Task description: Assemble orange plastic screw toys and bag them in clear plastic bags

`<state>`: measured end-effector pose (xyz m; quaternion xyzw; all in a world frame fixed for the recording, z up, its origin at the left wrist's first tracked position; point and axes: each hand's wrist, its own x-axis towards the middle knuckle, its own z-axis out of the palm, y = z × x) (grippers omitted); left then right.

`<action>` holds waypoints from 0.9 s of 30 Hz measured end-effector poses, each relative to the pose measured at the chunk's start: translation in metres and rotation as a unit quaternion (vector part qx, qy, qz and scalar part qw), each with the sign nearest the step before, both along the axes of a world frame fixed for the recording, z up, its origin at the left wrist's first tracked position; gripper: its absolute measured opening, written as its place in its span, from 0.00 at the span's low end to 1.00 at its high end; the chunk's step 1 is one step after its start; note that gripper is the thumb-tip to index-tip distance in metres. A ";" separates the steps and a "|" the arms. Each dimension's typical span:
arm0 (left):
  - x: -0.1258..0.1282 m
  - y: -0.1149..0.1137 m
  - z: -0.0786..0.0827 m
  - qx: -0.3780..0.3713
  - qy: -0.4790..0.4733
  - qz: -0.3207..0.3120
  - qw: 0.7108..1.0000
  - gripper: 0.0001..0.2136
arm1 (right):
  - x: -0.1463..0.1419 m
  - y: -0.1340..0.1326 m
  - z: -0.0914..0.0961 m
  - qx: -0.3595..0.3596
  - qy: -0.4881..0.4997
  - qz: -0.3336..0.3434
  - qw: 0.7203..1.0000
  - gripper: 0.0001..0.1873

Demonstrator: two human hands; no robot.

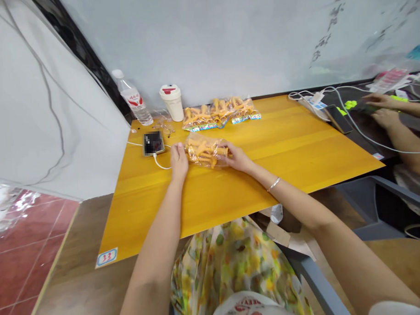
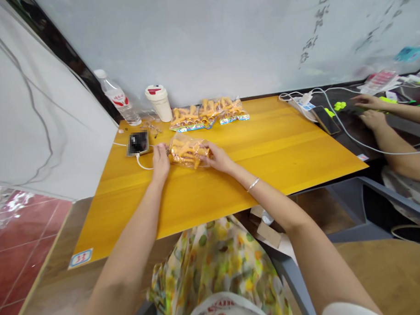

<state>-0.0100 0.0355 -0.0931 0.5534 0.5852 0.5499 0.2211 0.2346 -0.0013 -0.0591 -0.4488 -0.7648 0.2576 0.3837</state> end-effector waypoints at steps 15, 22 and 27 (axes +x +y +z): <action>0.000 -0.001 0.002 0.010 -0.005 -0.011 1.000 0.34 | -0.019 0.007 0.012 -0.054 -0.254 -0.136 0.956 0.30; 0.001 -0.002 0.002 0.013 -0.009 -0.025 1.000 0.34 | 0.003 0.030 -0.004 -0.137 -0.041 -0.118 0.983 0.29; 0.000 -0.002 0.002 0.013 -0.011 -0.014 1.000 0.35 | 0.026 0.043 -0.017 -0.153 0.092 -0.110 0.978 0.20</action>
